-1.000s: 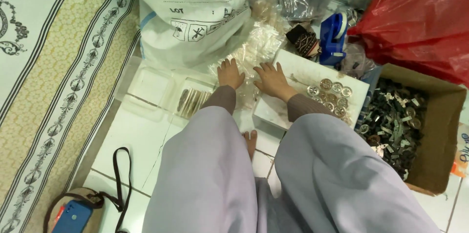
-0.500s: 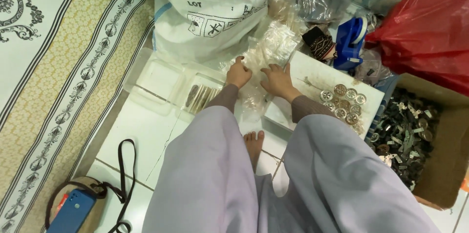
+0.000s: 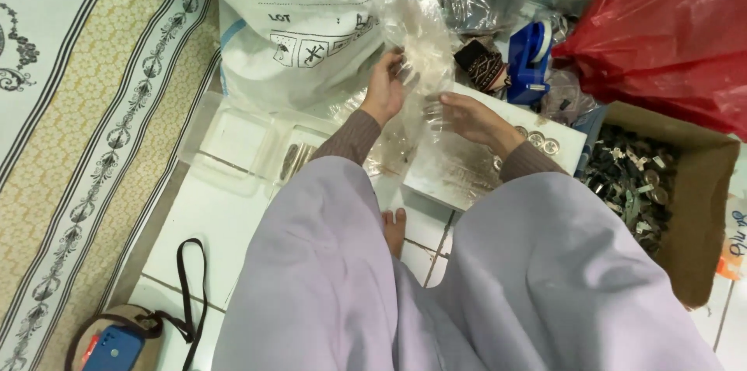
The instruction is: The person sits on the floor and sorts small metal parts from a cardboard box onto a white board. They then pick up a clear plastic bag, place the sorted parts inside, and seal the bag.
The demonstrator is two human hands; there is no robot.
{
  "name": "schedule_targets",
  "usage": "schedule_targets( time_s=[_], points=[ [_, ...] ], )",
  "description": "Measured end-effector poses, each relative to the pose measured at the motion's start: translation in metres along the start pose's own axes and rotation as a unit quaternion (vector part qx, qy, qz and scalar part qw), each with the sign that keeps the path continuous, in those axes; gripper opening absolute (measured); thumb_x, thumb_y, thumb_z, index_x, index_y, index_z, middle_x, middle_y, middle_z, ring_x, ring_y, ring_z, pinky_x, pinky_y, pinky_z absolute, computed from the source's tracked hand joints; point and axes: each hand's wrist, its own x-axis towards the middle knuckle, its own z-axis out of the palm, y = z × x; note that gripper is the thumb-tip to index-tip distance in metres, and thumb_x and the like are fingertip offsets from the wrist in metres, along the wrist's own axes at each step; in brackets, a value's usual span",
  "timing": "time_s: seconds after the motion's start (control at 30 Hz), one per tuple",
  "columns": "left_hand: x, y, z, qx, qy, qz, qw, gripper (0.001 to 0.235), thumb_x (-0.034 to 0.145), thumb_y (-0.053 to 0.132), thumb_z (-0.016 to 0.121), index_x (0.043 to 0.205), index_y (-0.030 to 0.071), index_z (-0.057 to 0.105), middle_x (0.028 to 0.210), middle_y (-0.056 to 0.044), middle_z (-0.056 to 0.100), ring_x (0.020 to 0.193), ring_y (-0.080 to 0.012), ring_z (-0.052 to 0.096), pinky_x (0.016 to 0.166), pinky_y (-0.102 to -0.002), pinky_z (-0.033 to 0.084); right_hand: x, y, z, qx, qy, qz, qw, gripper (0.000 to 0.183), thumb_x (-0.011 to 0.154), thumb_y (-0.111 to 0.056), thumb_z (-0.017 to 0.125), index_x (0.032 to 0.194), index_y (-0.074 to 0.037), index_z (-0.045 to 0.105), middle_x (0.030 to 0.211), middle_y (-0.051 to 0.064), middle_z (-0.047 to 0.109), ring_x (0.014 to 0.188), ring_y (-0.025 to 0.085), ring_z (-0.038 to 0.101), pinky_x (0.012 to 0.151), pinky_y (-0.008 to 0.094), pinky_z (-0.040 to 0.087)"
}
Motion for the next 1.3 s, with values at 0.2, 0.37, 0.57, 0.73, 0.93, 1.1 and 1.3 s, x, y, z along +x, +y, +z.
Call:
schedule_targets(
  time_s=[0.2, 0.37, 0.57, 0.73, 0.93, 1.1, 1.3],
  points=[
    [-0.007, -0.024, 0.015, 0.062, 0.061, 0.038, 0.995, 0.026, 0.094, 0.023, 0.058, 0.118, 0.015, 0.054, 0.095, 0.004, 0.045, 0.09, -0.0139, 0.054, 0.092, -0.042, 0.047, -0.016, 0.021, -0.094, -0.009, 0.064, -0.094, 0.993, 0.014, 0.093, -0.016, 0.075, 0.106, -0.01, 0.073, 0.074, -0.008, 0.06, 0.072, 0.005, 0.063, 0.086, 0.033, 0.06],
    [0.004, -0.073, 0.016, 0.227, 0.215, 0.053, 0.948, 0.059, 0.091, 0.023, 0.063, 0.144, 0.01, 0.04, 0.117, -0.007, 0.045, 0.103, -0.0223, 0.057, 0.089, -0.042, 0.051, -0.036, 0.03, -0.128, -0.068, 0.144, -0.099, 0.982, 0.015, 0.1, -0.02, 0.071, 0.108, -0.008, 0.072, 0.079, -0.003, 0.062, 0.074, 0.009, 0.062, 0.081, 0.034, 0.057],
    [-0.042, -0.104, 0.064, 0.505, 0.082, 0.345, 0.787, 0.049, 0.083, 0.012, 0.073, 0.124, 0.002, 0.05, 0.105, -0.015, 0.051, 0.094, -0.033, 0.06, 0.084, -0.046, 0.051, -0.016, 0.056, -0.165, -0.077, 0.181, -0.102, 0.975, 0.022, 0.105, -0.03, 0.065, 0.111, -0.011, 0.072, 0.086, -0.002, 0.066, 0.077, 0.01, 0.065, 0.073, 0.031, 0.059],
    [-0.061, -0.133, 0.076, 0.631, -0.129, 0.28, 0.712, 0.045, 0.075, 0.047, 0.081, 0.098, 0.013, 0.064, 0.096, -0.007, 0.06, 0.087, -0.0276, 0.066, 0.078, -0.043, 0.055, 0.006, 0.062, -0.175, -0.08, 0.173, -0.101, 0.976, 0.034, 0.108, -0.037, 0.061, 0.125, -0.007, 0.068, 0.099, 0.003, 0.068, 0.084, 0.014, 0.067, 0.077, 0.033, 0.06],
    [-0.033, -0.154, 0.069, 0.689, -0.124, 0.216, 0.681, 0.043, 0.072, 0.052, 0.082, 0.091, 0.018, 0.062, 0.101, -0.004, 0.057, 0.102, -0.0315, 0.067, 0.089, -0.047, 0.052, 0.006, 0.056, -0.169, -0.051, 0.158, -0.092, 0.982, 0.035, 0.107, -0.035, 0.061, 0.13, -0.009, 0.065, 0.102, 0.006, 0.064, 0.08, 0.018, 0.07, 0.07, 0.035, 0.061],
    [-0.022, -0.156, 0.075, 0.703, -0.1, 0.222, 0.668, 0.024, 0.08, 0.038, 0.071, 0.091, 0.018, 0.065, 0.095, -0.004, 0.062, 0.093, -0.0287, 0.07, 0.085, -0.047, 0.053, -0.001, 0.051, -0.17, -0.029, 0.148, -0.092, 0.984, 0.046, 0.109, -0.044, 0.055, 0.132, -0.005, 0.061, 0.109, 0.008, 0.061, 0.095, 0.02, 0.066, 0.079, 0.036, 0.06],
    [-0.008, -0.133, 0.082, 0.695, -0.113, 0.112, 0.701, 0.027, 0.087, 0.043, 0.067, 0.099, 0.02, 0.075, 0.1, -0.002, 0.074, 0.094, -0.0222, 0.075, 0.083, -0.04, 0.057, -0.032, 0.041, -0.162, -0.065, 0.192, -0.104, 0.974, 0.056, 0.108, -0.034, 0.028, 0.13, 0.004, 0.062, 0.111, 0.019, 0.069, 0.096, 0.027, 0.067, 0.078, 0.037, 0.055]
  ],
)
